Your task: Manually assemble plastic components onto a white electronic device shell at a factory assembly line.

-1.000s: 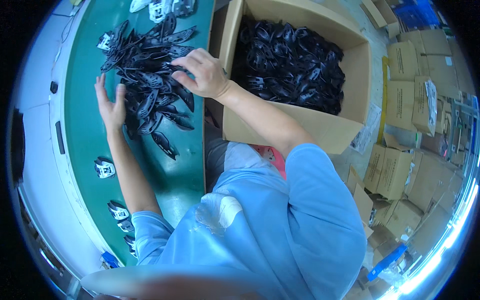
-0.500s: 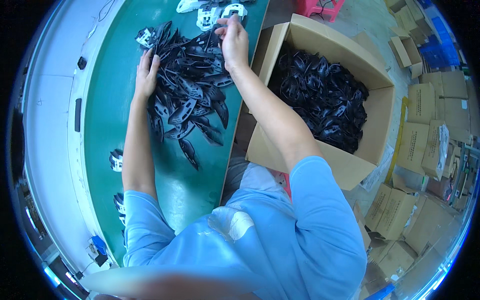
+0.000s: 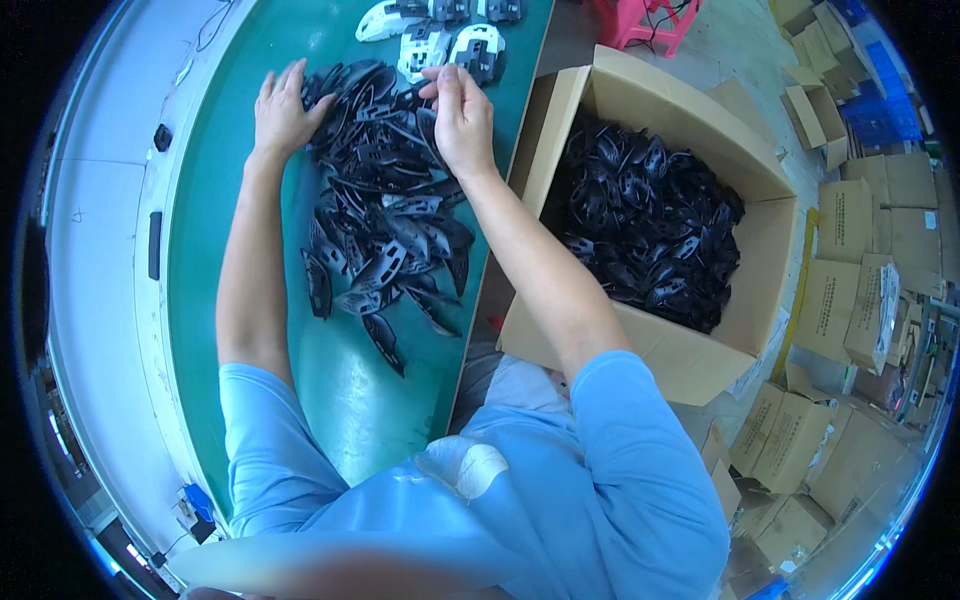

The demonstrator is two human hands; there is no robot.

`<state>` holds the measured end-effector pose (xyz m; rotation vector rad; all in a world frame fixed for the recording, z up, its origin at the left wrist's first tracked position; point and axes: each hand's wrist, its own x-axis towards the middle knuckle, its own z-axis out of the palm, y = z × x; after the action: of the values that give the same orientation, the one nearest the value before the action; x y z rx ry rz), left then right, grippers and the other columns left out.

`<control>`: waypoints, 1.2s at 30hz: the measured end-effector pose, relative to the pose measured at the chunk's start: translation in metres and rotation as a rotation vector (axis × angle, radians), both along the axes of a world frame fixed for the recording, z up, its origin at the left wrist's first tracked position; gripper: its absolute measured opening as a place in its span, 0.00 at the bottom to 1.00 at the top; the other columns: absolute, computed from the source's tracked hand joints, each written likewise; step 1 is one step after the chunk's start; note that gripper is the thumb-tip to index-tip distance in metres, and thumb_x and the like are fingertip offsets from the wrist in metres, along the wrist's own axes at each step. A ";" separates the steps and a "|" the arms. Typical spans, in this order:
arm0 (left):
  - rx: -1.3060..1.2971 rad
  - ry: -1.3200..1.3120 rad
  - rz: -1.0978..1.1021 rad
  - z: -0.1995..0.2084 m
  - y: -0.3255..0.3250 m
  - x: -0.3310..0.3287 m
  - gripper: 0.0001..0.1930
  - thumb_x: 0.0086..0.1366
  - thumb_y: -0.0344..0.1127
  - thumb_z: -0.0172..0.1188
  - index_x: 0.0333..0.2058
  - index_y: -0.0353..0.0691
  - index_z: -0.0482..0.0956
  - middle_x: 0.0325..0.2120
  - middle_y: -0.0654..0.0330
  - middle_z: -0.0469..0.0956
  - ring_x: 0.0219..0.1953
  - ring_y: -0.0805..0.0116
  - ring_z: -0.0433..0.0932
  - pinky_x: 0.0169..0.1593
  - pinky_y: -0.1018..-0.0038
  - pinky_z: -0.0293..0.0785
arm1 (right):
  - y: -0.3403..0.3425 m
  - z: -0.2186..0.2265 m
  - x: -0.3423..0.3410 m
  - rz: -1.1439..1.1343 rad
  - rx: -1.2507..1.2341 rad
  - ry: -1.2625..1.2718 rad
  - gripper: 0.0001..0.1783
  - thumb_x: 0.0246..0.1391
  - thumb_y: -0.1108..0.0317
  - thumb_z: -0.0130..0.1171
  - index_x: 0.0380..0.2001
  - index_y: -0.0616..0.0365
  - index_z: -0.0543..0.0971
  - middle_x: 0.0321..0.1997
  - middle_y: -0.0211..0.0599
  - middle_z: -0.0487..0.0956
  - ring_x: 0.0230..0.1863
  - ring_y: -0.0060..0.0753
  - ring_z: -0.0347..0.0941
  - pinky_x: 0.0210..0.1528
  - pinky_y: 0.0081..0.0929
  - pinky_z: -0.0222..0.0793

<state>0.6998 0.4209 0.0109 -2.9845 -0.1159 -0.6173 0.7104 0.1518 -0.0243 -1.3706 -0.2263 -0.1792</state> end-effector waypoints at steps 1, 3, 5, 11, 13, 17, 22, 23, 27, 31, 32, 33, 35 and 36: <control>0.024 0.121 0.030 0.004 0.002 0.007 0.32 0.64 0.54 0.64 0.63 0.48 0.73 0.58 0.52 0.78 0.66 0.42 0.67 0.68 0.50 0.61 | -0.001 0.000 -0.002 0.001 0.004 0.005 0.25 0.75 0.52 0.43 0.43 0.61 0.83 0.29 0.30 0.82 0.30 0.19 0.70 0.37 0.22 0.69; -0.028 0.192 0.053 0.010 0.007 0.016 0.31 0.64 0.54 0.64 0.63 0.49 0.74 0.55 0.53 0.80 0.64 0.44 0.69 0.67 0.50 0.61 | -0.001 0.000 0.000 0.016 0.007 0.006 0.25 0.75 0.52 0.43 0.43 0.61 0.83 0.29 0.30 0.81 0.30 0.18 0.70 0.37 0.21 0.69; -0.068 0.253 0.093 0.013 -0.004 0.017 0.29 0.64 0.55 0.63 0.60 0.50 0.77 0.48 0.55 0.84 0.60 0.51 0.75 0.67 0.51 0.61 | -0.003 -0.002 0.000 0.026 0.021 0.009 0.25 0.75 0.51 0.44 0.43 0.61 0.83 0.29 0.30 0.81 0.30 0.18 0.70 0.36 0.22 0.69; -0.209 0.105 0.000 -0.021 -0.021 0.017 0.28 0.67 0.53 0.59 0.61 0.44 0.76 0.53 0.49 0.81 0.62 0.51 0.74 0.71 0.49 0.54 | -0.004 0.005 0.000 0.065 0.059 0.046 0.27 0.76 0.50 0.42 0.44 0.62 0.82 0.31 0.29 0.80 0.31 0.16 0.67 0.38 0.19 0.66; -0.262 0.051 -0.030 -0.024 -0.027 0.014 0.26 0.70 0.51 0.55 0.61 0.43 0.75 0.56 0.46 0.78 0.64 0.51 0.73 0.73 0.48 0.49 | -0.001 0.004 0.000 0.078 0.100 0.082 0.28 0.76 0.49 0.41 0.45 0.62 0.82 0.31 0.28 0.80 0.32 0.15 0.65 0.38 0.18 0.64; -0.597 0.101 -0.194 -0.015 -0.044 0.016 0.25 0.73 0.47 0.53 0.62 0.39 0.73 0.58 0.44 0.77 0.63 0.48 0.74 0.69 0.56 0.60 | 0.003 0.001 0.008 0.059 0.169 0.109 0.26 0.75 0.50 0.44 0.43 0.61 0.84 0.28 0.28 0.81 0.28 0.16 0.68 0.34 0.20 0.67; -0.835 0.112 -0.341 -0.013 -0.068 0.013 0.25 0.75 0.46 0.52 0.63 0.37 0.72 0.57 0.43 0.77 0.61 0.49 0.75 0.64 0.65 0.68 | 0.011 0.003 0.005 0.075 0.147 0.072 0.26 0.75 0.50 0.44 0.42 0.61 0.83 0.28 0.28 0.80 0.27 0.15 0.68 0.33 0.18 0.67; -0.832 0.102 -0.318 -0.011 -0.062 0.010 0.25 0.75 0.46 0.52 0.63 0.37 0.72 0.57 0.43 0.77 0.61 0.49 0.75 0.64 0.65 0.68 | 0.014 0.003 0.006 0.092 0.201 0.070 0.26 0.75 0.51 0.44 0.42 0.61 0.83 0.28 0.28 0.80 0.27 0.15 0.68 0.33 0.18 0.67; -1.028 -0.177 -0.229 0.021 -0.041 -0.045 0.25 0.78 0.48 0.49 0.59 0.32 0.76 0.53 0.55 0.81 0.55 0.68 0.77 0.60 0.73 0.69 | 0.020 0.005 0.000 0.120 0.309 0.065 0.25 0.76 0.53 0.43 0.42 0.62 0.82 0.28 0.31 0.80 0.27 0.18 0.70 0.34 0.19 0.68; -1.072 -0.341 -0.113 0.071 -0.050 -0.209 0.23 0.79 0.47 0.48 0.57 0.32 0.78 0.49 0.59 0.82 0.51 0.73 0.76 0.56 0.74 0.70 | 0.013 0.007 0.004 0.033 0.312 -0.095 0.25 0.75 0.54 0.41 0.42 0.62 0.81 0.32 0.37 0.81 0.30 0.27 0.76 0.35 0.26 0.73; -1.042 -0.349 -0.035 0.073 -0.059 -0.265 0.22 0.79 0.46 0.48 0.54 0.34 0.80 0.48 0.59 0.83 0.50 0.71 0.78 0.55 0.72 0.72 | 0.009 0.006 0.008 0.070 0.401 -0.032 0.23 0.74 0.54 0.42 0.43 0.63 0.80 0.36 0.38 0.81 0.31 0.28 0.76 0.36 0.28 0.76; -1.037 -0.340 0.082 0.073 -0.077 -0.321 0.20 0.78 0.45 0.50 0.53 0.34 0.81 0.46 0.58 0.84 0.49 0.70 0.79 0.55 0.71 0.73 | 0.005 0.012 0.008 -0.014 0.177 -0.203 0.23 0.72 0.54 0.43 0.42 0.62 0.79 0.36 0.38 0.79 0.32 0.30 0.77 0.36 0.31 0.78; -1.033 -0.346 0.258 0.072 -0.123 -0.417 0.16 0.76 0.41 0.54 0.50 0.35 0.82 0.43 0.57 0.85 0.46 0.68 0.81 0.52 0.69 0.76 | -0.020 0.023 0.040 0.171 0.464 -0.162 0.32 0.71 0.42 0.35 0.39 0.59 0.79 0.32 0.34 0.77 0.31 0.34 0.76 0.34 0.29 0.77; -1.025 -0.353 0.325 0.071 -0.151 -0.458 0.14 0.74 0.38 0.57 0.48 0.35 0.83 0.41 0.56 0.85 0.45 0.67 0.83 0.51 0.69 0.77 | -0.034 0.039 0.053 0.211 0.493 -0.322 0.22 0.69 0.55 0.40 0.33 0.61 0.76 0.33 0.37 0.78 0.29 0.33 0.77 0.32 0.30 0.75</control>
<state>0.2421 0.2704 0.0818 -3.5356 -1.2617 -1.3505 0.7636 0.1176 0.0144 -0.8161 -0.5552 -0.2600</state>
